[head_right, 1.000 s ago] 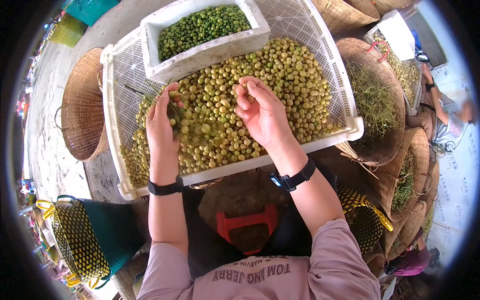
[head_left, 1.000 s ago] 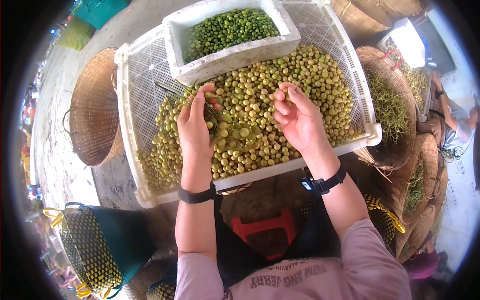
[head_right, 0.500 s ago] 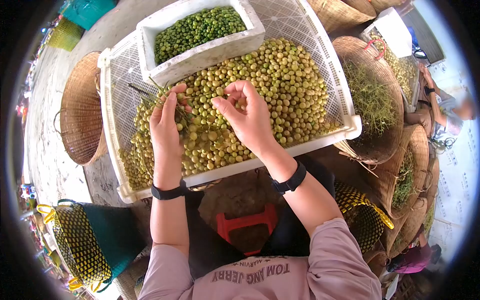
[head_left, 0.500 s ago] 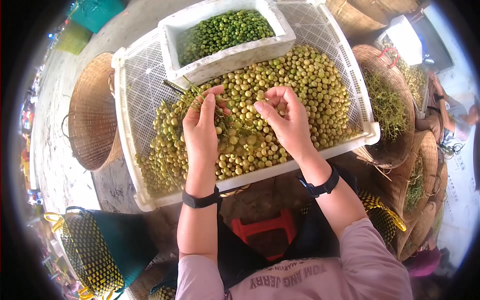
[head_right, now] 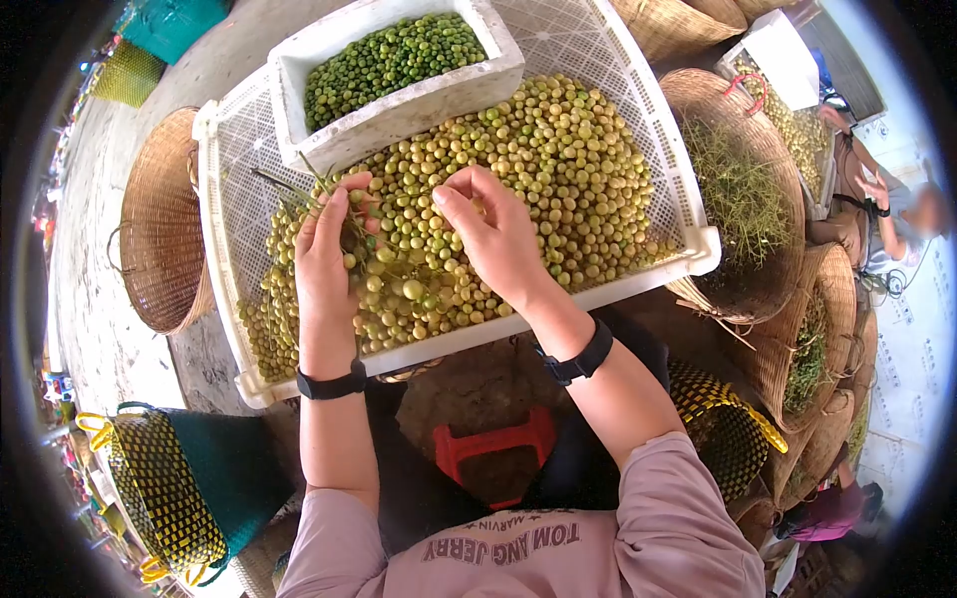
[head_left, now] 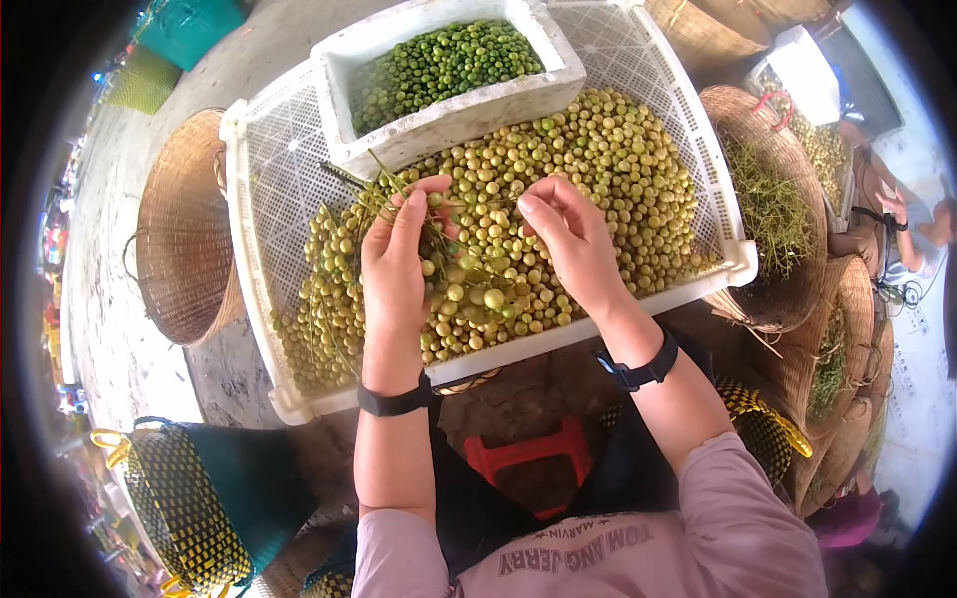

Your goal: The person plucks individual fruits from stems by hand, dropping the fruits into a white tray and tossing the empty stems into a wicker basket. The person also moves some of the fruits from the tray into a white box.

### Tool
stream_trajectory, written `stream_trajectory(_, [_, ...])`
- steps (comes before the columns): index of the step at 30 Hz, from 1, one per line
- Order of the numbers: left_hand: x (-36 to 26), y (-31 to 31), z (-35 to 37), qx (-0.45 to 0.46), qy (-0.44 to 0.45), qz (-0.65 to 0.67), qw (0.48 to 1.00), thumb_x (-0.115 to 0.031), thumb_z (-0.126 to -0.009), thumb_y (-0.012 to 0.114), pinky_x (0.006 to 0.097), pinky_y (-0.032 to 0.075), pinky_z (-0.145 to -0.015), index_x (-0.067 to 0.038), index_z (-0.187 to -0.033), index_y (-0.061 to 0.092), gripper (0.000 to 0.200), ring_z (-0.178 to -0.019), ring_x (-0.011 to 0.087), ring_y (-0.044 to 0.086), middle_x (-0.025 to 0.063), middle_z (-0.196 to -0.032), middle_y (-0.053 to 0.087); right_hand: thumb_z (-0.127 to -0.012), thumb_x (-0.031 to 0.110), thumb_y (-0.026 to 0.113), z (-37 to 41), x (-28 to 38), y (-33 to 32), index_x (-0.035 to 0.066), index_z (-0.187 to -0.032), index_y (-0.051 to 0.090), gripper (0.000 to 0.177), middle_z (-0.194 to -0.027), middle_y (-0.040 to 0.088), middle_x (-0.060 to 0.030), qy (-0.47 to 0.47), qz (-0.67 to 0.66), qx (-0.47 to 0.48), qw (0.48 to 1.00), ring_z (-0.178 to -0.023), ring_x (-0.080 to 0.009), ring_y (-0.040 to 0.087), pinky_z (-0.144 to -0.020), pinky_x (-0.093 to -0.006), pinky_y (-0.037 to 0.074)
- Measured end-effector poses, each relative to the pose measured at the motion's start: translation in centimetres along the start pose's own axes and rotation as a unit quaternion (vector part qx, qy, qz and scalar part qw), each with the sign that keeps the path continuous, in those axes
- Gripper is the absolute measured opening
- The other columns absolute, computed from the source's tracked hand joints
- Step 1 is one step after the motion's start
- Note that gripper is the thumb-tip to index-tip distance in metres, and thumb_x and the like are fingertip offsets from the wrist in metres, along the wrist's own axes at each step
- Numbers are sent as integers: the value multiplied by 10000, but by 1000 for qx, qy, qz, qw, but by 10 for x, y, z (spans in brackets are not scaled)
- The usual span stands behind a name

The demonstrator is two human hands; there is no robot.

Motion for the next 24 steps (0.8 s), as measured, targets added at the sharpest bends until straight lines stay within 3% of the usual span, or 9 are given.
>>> stream_trajectory(2, [2, -9, -4, -37, 0, 24, 999, -198, -996, 486, 208, 479, -604, -12, -1109, 647, 271, -731, 97, 567, 28, -839, 607, -986, 246, 490, 1, -2, -1, 98, -882, 564, 196, -717, 532, 48, 104, -172, 79, 976, -615, -17, 428, -528, -178, 339])
stream_trajectory(8, [8, -30, -12, -93, 12, 51, 994, -199, -994, 464, 234, 468, -713, -13, -1143, 642, 298, -798, 104, 537, 40, -852, 581, -971, 242, 481, -1, -13, -4, 106, -907, 578, 178, -790, 540, 45, 119, -151, 53, 980, -640, -25, 424, -567, -179, 354])
stream_trajectory(10, [12, -34, -15, -106, 17, 115, 988, -202, -995, 459, 235, 472, -712, -6, -1154, 633, 306, -793, 108, 540, 41, -876, 576, -937, 210, 523, -4, -15, -6, 75, -916, 591, 153, -828, 585, 12, 13, 27, 15, 999, -704, -81, 498, -639, -227, 411])
stream_trajectory(11, [15, -38, -16, -105, 13, 119, 987, -208, -996, 459, 235, 476, -710, -1, -1156, 627, 311, -796, 111, 545, 43, -890, 576, -912, 216, 578, -6, -15, -7, 64, -907, 603, 154, -880, 625, -29, -124, 137, -24, 983, -784, -165, 560, -727, -306, 439])
stream_trajectory(16, [15, -29, -16, -138, 23, 120, 983, -211, -991, 466, 233, 491, -670, -15, -1161, 620, 302, -774, 109, 555, 38, -859, 569, -859, 287, 678, 8, 16, 16, 84, -890, 610, 216, -910, 631, -40, -211, 165, 27, 963, -861, -218, 575, -794, -371, 417])
stream_trajectory(18, [18, -25, -15, -128, 22, 117, 985, -217, -997, 462, 232, 485, -701, -10, -1132, 631, 299, -804, 114, 553, 42, -887, 573, -832, 271, 709, 15, 18, 25, 87, -884, 605, 217, -892, 627, -45, -243, 285, 8, 927, -862, -216, 574, -794, -375, 417])
stream_trajectory(20, [20, -23, -17, -133, 21, 130, 982, -200, -985, 470, 234, 503, -651, -19, -1196, 591, 303, -780, 107, 573, 41, -863, 583, -828, 217, 714, 15, 15, 24, 90, -901, 617, 176, -876, 619, -55, -235, 279, 25, 931, -845, -221, 573, -776, -365, 428])
stream_trajectory(22, [21, -25, -19, -118, 4, 150, 982, -194, -989, 461, 238, 506, -645, -19, -1210, 576, 304, -791, 104, 574, 39, -868, 581, -858, 181, 686, 11, 8, 22, 92, -954, 642, 138, -893, 628, -43, -125, 78, 60, 987, -838, -167, 575, -753, -315, 439])
stream_trajectory(24, [24, -27, -19, -105, -13, 169, 980, -188, -993, 452, 243, 509, -639, -19, -1224, 561, 306, -802, 101, 574, 37, -873, 579, -950, 164, 583, 11, -5, 16, 63, -1035, 647, 147, -945, 636, 7, 47, -121, 121, 984, -874, -68, 579, -787, -231, 454])
Point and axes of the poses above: each hand's wrist, its own z-axis away from the middle knuckle, its own y-axis out of the palm, x = y × z, the point moved 3 cm from there along -z, towards the middle knuckle
